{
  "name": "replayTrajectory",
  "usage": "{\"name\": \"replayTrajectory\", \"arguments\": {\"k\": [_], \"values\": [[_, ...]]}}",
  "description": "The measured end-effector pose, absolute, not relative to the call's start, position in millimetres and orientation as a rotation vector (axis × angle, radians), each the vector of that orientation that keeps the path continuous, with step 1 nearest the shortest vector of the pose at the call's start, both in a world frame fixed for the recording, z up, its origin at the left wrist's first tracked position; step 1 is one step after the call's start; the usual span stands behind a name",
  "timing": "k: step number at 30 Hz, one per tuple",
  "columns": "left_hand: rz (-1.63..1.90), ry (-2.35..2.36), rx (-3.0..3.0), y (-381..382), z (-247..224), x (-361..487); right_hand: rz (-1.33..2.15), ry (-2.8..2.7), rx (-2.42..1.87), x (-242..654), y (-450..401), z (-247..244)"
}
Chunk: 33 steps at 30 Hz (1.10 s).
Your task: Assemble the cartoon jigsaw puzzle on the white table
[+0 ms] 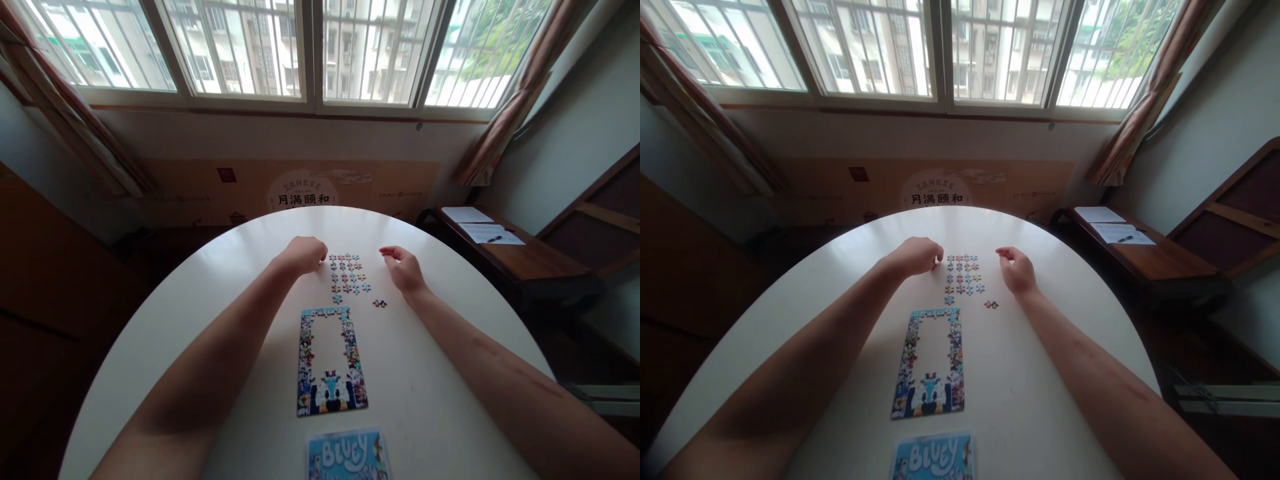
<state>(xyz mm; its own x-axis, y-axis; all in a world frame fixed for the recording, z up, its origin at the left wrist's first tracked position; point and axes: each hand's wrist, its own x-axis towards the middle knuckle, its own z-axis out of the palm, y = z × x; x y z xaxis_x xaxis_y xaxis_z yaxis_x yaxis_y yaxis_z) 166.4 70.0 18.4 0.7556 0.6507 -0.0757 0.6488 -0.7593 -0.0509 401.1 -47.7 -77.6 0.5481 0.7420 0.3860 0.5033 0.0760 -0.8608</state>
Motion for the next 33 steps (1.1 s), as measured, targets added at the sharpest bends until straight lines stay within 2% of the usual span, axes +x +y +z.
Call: {"name": "replayTrajectory", "arguments": {"k": [10,21,33], "values": [[0.497,-1.193,-2.958,32,41,143,0.204,-1.095,-1.666,408,-47,-82],[0.437,-1.219,-3.204,-26,34,65,0.218,-1.014,-1.59,406,-53,-81],[0.253,-1.504,-3.656,-11,12,38,0.269,-1.004,-1.566,399,-63,-72]]}}
